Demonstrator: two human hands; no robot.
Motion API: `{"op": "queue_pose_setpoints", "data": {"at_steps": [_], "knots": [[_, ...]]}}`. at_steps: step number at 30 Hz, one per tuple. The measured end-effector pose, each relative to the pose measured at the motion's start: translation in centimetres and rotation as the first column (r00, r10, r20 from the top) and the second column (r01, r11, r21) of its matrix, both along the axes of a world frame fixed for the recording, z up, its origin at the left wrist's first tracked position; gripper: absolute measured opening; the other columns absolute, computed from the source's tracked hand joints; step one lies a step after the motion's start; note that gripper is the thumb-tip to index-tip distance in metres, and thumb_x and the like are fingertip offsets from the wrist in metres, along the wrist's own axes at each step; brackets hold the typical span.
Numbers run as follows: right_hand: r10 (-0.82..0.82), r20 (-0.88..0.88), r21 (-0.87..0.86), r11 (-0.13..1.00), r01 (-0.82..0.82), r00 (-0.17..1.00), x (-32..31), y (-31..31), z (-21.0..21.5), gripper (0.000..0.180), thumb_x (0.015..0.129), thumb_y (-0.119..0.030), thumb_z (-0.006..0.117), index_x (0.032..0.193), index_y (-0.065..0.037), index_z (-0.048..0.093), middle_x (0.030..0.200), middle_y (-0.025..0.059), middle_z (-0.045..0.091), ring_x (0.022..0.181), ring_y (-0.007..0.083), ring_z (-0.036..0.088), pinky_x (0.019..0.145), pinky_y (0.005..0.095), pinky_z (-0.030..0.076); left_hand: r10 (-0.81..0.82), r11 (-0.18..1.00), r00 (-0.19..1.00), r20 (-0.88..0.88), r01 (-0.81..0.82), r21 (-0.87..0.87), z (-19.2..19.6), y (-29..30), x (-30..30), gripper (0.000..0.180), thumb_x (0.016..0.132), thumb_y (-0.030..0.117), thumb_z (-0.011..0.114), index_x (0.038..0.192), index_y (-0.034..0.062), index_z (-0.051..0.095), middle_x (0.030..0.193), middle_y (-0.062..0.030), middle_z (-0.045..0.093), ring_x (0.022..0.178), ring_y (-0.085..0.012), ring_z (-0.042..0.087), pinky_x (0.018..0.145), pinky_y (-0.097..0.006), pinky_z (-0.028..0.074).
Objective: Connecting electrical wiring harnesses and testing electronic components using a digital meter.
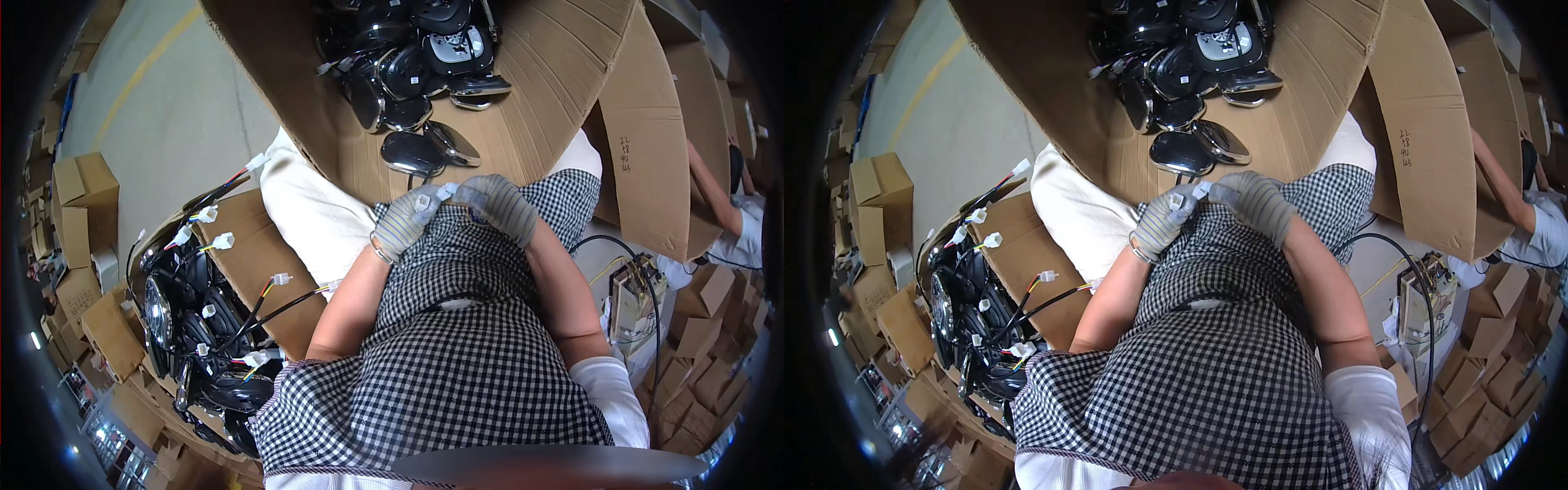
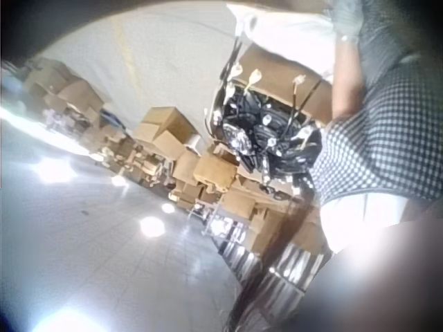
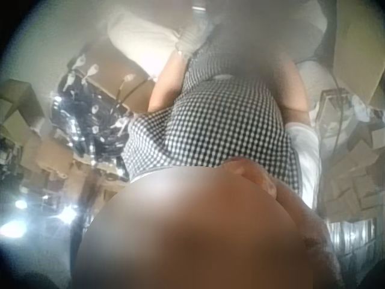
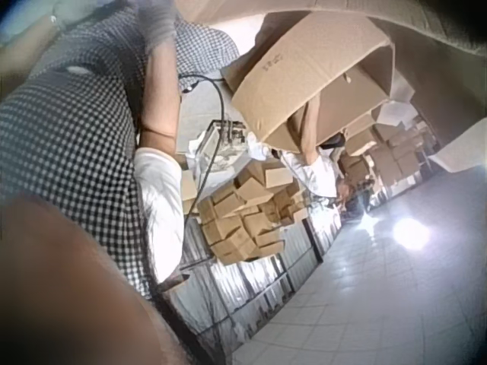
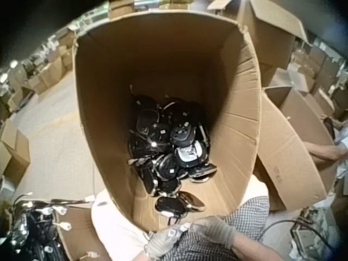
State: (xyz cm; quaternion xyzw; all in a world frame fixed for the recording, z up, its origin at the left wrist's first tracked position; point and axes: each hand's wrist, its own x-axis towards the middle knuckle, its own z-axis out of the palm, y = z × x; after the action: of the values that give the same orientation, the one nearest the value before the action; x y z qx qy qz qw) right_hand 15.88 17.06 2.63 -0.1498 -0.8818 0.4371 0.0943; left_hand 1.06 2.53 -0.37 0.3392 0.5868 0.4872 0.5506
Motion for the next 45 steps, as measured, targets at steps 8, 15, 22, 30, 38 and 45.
{"op": "queue_pose_setpoints", "data": {"at_steps": [8, 15, 22, 30, 38, 45], "knots": [[-0.079, 0.309, -0.875, 0.368, 0.316, 0.948, 2.4, 0.6, -1.2, 0.027, 0.091, -0.027, 0.059, 0.088, -0.003, 0.071, 0.059, -0.0046, 0.05, 0.049, 0.005, 0.038, 0.044, 0.0206, 0.029, 0.004, 0.984, 0.959, 0.285, 0.046, -0.169, -0.4, 0.1, 0.1, 0.04, 0.092, 0.031, 0.058, 0.117, 0.0001, 0.059, 0.071, 0.0058, 0.047, 0.064, -0.0052, 0.039, 0.06, -0.02, 0.032], [-0.035, -0.053, -0.199, 0.98, 0.023, 0.998, 3.0, -0.7, -3.7, 0.019, 0.09, -0.015, 0.054, 0.105, -0.004, 0.058, 0.094, 0.0053, 0.064, 0.086, 0.0194, 0.06, 0.077, 0.0299, 0.049, 0.031, 0.986, 0.948, 0.318, 0.023, -0.166, -0.6, 0.3, -0.2, 0.039, 0.093, 0.031, 0.057, 0.116, 0.0, 0.059, 0.068, 0.0059, 0.045, 0.063, -0.0057, 0.037, 0.058, -0.021, 0.031], [0.17, -0.195, -0.442, 0.864, -0.241, 0.966, 3.8, 0.4, -6.5, 0.012, 0.084, -0.003, 0.056, 0.088, -0.005, 0.067, 0.077, 0.0066, 0.066, 0.071, 0.0197, 0.063, 0.068, 0.0274, 0.051, -0.014, 0.994, 0.985, 0.172, 0.032, -0.105, -0.2, 0.2, 0.0, 0.029, 0.088, 0.022, 0.065, 0.107, 0.0003, 0.065, 0.084, -0.0004, 0.064, 0.073, -0.0072, 0.054, 0.068, -0.021, 0.044], [0.239, 0.37, -0.827, 0.526, 0.201, 0.898, 3.3, 0.2, -3.8, 0.013, 0.087, -0.012, 0.057, 0.088, -0.005, 0.068, 0.066, 0.0025, 0.059, 0.057, 0.0167, 0.055, 0.053, 0.0289, 0.045, -0.11, 0.973, 0.98, 0.169, 0.141, -0.184, -0.1, 0.6, -0.2, 0.024, 0.087, 0.019, 0.065, 0.104, 0.0017, 0.066, 0.087, -0.0008, 0.067, 0.076, -0.0085, 0.058, 0.072, -0.022, 0.047], [-0.059, 0.36, -0.163, 0.979, 0.125, 0.931, -0.9, 5.1, -4.2, 0.015, 0.087, -0.018, 0.055, 0.088, -0.007, 0.065, 0.07, 0.0026, 0.055, 0.061, 0.0164, 0.052, 0.054, 0.0324, 0.043, -0.168, 0.964, 0.969, -0.183, 0.122, -0.238, -0.7, 1.6, -0.2, 0.032, 0.084, 0.019, 0.069, 0.111, 0.0027, 0.063, 0.087, -0.0048, 0.068, 0.078, -0.0115, 0.059, 0.074, -0.025, 0.047], [-0.66, 0.19, 0.142, 0.751, 0.645, 0.727, -9.6, 17.7, -9.8, 0.036, 0.089, -0.038, 0.047, 0.094, -0.009, 0.068, 0.099, 0.0191, 0.063, 0.089, 0.0397, 0.058, 0.081, 0.0461, 0.045, -0.071, 0.938, 0.997, -0.017, 0.061, -0.342, -1.3, 2.4, 0.4, 0.026, 0.095, 0.019, 0.054, 0.111, 0.001, 0.063, 0.077, -0.001, 0.063, 0.066, -0.0077, 0.054, 0.064, -0.023, 0.046]]}}
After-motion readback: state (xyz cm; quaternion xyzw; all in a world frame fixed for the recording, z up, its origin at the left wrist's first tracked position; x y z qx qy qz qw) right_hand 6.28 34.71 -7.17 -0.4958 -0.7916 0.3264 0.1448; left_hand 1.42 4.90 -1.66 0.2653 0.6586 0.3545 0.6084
